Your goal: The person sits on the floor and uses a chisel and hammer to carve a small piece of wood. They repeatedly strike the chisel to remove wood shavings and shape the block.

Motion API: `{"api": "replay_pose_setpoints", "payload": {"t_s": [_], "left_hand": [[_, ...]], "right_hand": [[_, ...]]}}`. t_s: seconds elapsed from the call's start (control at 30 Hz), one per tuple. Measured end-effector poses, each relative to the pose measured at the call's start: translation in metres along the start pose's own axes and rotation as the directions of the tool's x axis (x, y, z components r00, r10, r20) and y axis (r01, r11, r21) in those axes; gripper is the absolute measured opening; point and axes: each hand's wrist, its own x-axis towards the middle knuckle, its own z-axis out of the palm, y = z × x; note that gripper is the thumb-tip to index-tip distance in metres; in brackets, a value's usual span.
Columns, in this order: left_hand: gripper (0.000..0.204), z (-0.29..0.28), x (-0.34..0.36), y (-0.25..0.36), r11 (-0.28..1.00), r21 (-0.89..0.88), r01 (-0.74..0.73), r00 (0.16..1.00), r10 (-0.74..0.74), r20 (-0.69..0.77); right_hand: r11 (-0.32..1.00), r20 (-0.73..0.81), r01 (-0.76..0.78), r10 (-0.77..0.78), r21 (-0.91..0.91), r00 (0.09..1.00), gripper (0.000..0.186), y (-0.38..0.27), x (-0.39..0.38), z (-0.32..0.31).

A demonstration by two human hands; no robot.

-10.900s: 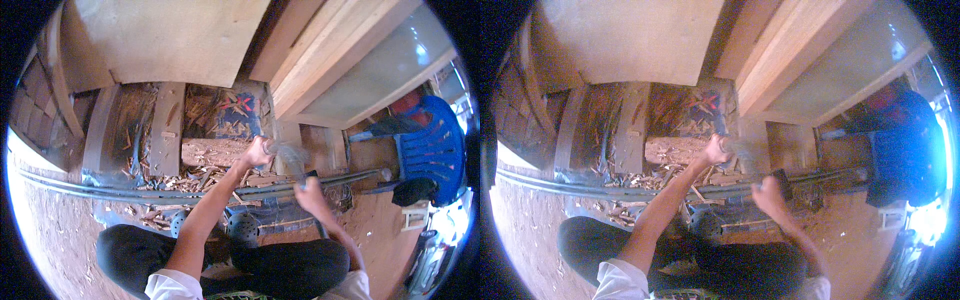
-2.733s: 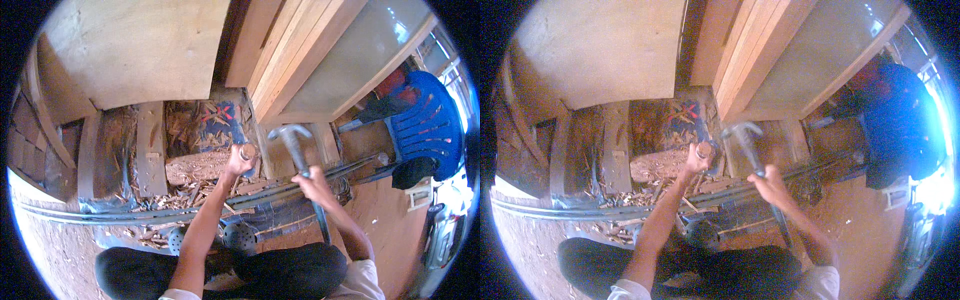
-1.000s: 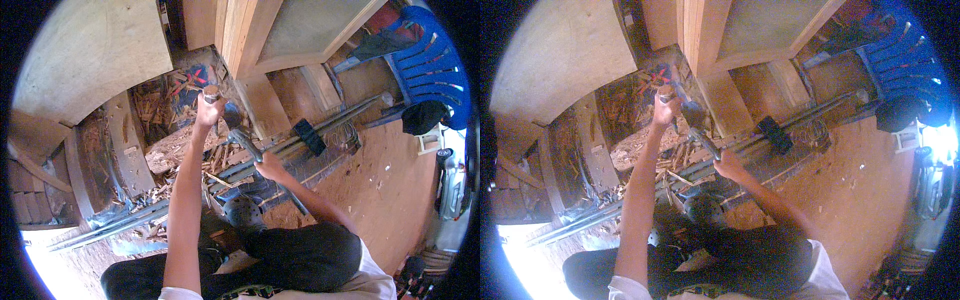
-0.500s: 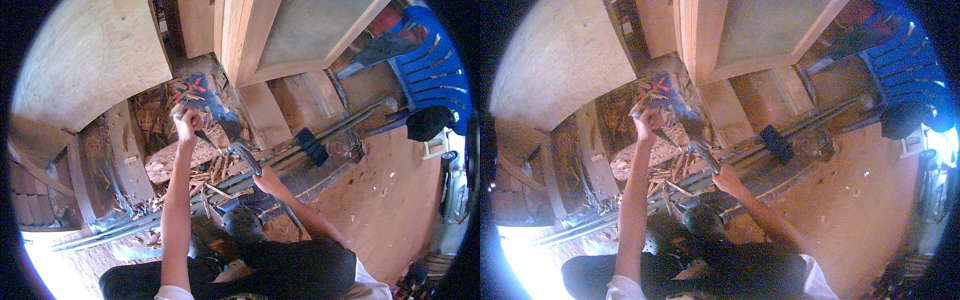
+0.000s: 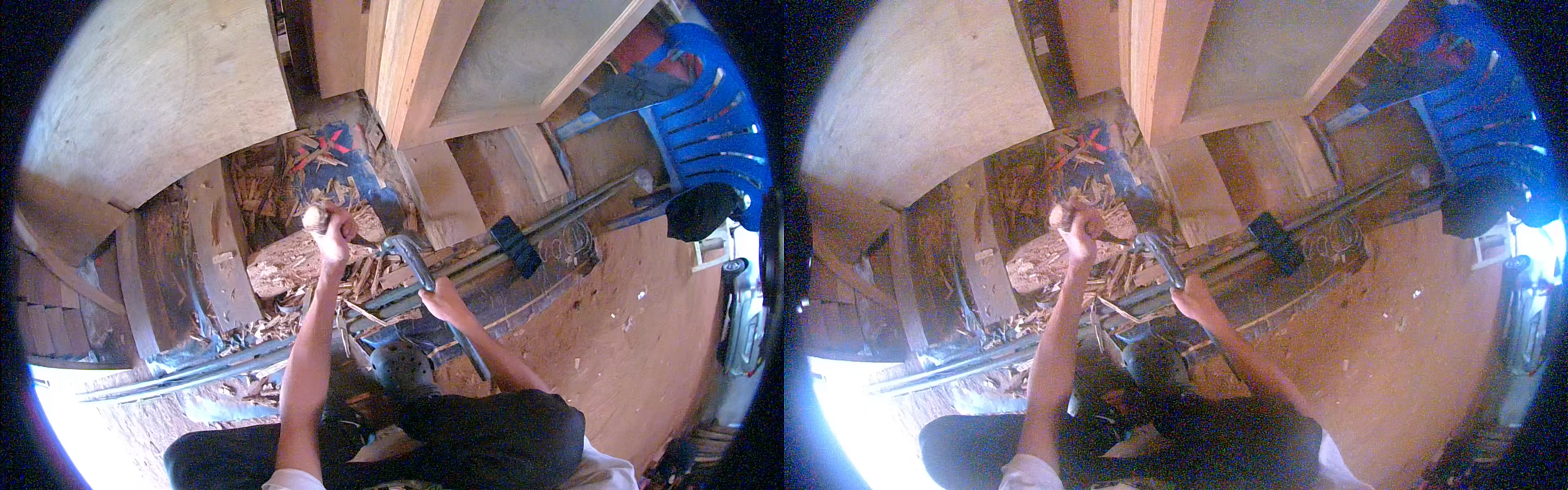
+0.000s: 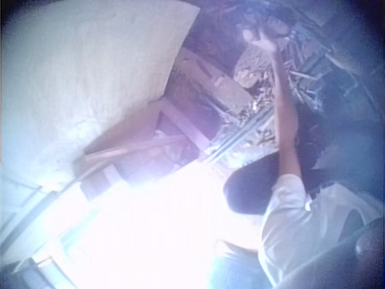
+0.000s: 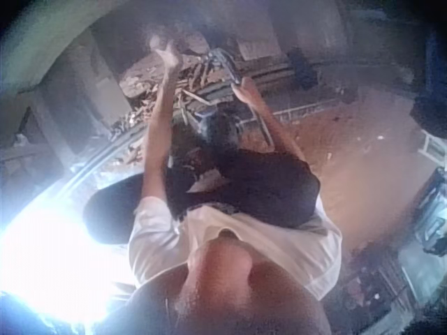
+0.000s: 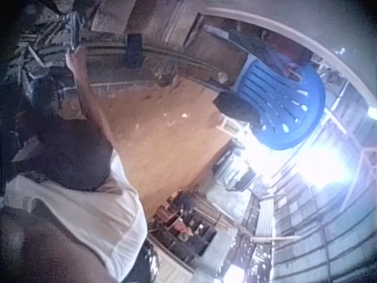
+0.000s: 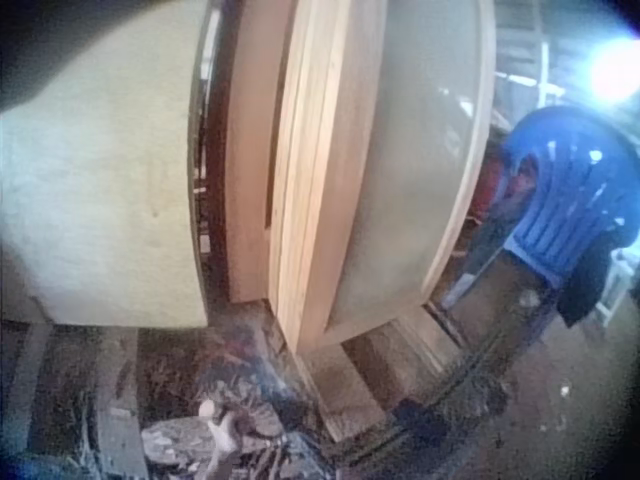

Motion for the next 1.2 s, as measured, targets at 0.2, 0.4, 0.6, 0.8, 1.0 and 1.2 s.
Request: {"api": "replay_pose_setpoints", "payload": {"t_s": [0.2,0.4,0.6,0.8,1.0,1.2], "left_hand": [[0.013,-0.016,-0.020,-0.021,0.804,0.567,-0.180,0.978,0.082,0.194],[0.019,-0.034,-0.019,0.020,0.998,-0.017,-0.057,0.998,0.057,0.024],[0.014,-0.031,-0.005,0.060,0.976,-0.038,-0.215,0.974,0.211,-0.081],[0.015,-0.024,-0.010,0.073,0.975,-0.052,-0.215,0.976,0.213,-0.042],[0.014,-0.012,-0.009,0.060,0.978,-0.101,-0.185,0.980,0.175,-0.098],[0.015,0.005,-0.010,0.021,0.986,0.091,-0.143,0.987,0.148,-0.058]], "right_hand": [[1.000,-0.037,0.022,-0.023,-0.015,0.999,0.038,0.008,0.004,0.004],[0.997,0.004,-0.058,0.058,0.059,0.998,0.038,-0.029,-0.018,-0.023],[0.978,-0.174,0.201,-0.190,0.050,0.966,0.035,-0.075,-0.028,-0.036],[0.991,0.140,0.116,-0.107,-0.060,0.984,0.032,-0.064,-0.016,-0.018],[0.928,0.093,-0.001,-0.037,0.374,0.995,0.029,-0.048,-0.031,-0.025],[0.925,0.015,-0.011,0.006,0.379,1.000,0.028,-0.050,-0.026,-0.022]]}}
